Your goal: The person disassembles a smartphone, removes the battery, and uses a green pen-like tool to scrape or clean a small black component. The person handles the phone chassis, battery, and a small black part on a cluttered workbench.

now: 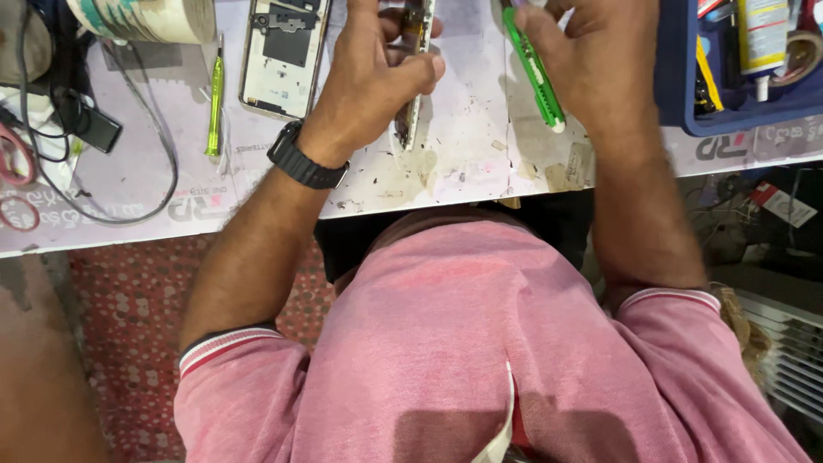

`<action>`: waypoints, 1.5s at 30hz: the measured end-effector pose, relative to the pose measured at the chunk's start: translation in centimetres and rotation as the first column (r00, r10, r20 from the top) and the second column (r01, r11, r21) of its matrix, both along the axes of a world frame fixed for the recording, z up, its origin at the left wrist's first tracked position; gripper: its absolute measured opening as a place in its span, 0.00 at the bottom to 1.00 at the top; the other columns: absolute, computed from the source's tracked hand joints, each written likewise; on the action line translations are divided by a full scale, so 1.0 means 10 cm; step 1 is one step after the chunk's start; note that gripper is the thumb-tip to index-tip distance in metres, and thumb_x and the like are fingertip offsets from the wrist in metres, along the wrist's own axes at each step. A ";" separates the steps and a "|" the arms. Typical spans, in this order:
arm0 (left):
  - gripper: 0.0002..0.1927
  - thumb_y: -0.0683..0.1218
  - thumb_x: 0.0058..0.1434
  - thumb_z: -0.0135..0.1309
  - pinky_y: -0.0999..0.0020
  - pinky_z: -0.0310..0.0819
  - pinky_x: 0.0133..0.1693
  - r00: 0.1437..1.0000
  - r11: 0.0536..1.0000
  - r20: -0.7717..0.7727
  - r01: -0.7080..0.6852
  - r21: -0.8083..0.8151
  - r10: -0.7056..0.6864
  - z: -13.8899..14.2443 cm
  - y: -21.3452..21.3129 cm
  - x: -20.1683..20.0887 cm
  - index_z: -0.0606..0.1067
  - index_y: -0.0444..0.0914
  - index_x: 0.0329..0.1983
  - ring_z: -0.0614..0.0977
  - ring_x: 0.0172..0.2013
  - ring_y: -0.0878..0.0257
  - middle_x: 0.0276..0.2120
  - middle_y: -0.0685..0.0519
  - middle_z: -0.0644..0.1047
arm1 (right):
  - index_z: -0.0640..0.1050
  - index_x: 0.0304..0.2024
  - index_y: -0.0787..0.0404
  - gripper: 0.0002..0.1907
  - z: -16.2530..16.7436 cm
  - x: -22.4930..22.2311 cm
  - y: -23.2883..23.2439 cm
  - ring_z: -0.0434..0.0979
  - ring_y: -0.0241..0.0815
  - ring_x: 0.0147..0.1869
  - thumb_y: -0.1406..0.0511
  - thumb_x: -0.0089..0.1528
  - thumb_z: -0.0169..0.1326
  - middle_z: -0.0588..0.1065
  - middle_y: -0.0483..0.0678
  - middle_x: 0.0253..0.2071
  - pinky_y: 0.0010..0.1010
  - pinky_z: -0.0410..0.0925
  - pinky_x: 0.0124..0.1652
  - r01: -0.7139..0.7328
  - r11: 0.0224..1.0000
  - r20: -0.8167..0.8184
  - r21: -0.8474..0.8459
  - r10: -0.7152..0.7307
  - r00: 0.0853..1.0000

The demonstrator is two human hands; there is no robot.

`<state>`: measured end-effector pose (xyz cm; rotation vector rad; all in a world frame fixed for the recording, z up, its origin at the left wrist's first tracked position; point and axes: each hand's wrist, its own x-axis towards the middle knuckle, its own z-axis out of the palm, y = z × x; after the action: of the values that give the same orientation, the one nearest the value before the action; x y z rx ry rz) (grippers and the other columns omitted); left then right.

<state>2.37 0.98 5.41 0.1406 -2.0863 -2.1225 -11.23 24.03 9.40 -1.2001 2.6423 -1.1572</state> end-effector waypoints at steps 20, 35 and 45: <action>0.36 0.46 0.68 0.55 0.61 0.86 0.42 0.910 0.605 -0.161 0.379 0.701 -0.383 0.22 -0.13 0.06 0.56 0.31 0.75 0.84 0.45 0.52 0.64 0.28 0.70 | 0.81 0.40 0.65 0.12 -0.19 0.03 -0.13 0.79 0.57 0.40 0.64 0.61 0.69 0.79 0.55 0.37 0.48 0.68 0.39 0.131 0.976 -0.286 0.173 -0.077 0.955; 0.39 0.39 0.63 0.48 0.58 0.85 0.42 0.922 0.667 -0.082 0.332 0.666 -0.377 0.27 -0.09 0.10 0.53 0.35 0.78 0.84 0.44 0.51 0.60 0.33 0.73 | 0.74 0.59 0.66 0.18 0.08 0.23 0.02 0.77 0.52 0.39 0.82 0.67 0.52 0.76 0.55 0.38 0.38 0.69 0.37 -0.261 0.944 -0.305 -0.202 0.193 0.933; 0.32 0.38 0.62 0.45 0.57 0.86 0.41 0.944 0.660 -0.034 0.254 0.707 -0.327 0.25 -0.12 0.06 0.59 0.33 0.71 0.84 0.43 0.50 0.58 0.35 0.75 | 0.73 0.59 0.67 0.19 -0.08 0.28 -0.03 0.78 0.53 0.43 0.82 0.67 0.51 0.76 0.57 0.40 0.38 0.71 0.42 -0.296 0.941 -0.345 -0.160 0.228 0.910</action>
<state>2.97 -0.17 7.90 -0.0122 -1.2575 -3.0775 -8.40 23.68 8.56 -1.8689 2.4950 -1.3118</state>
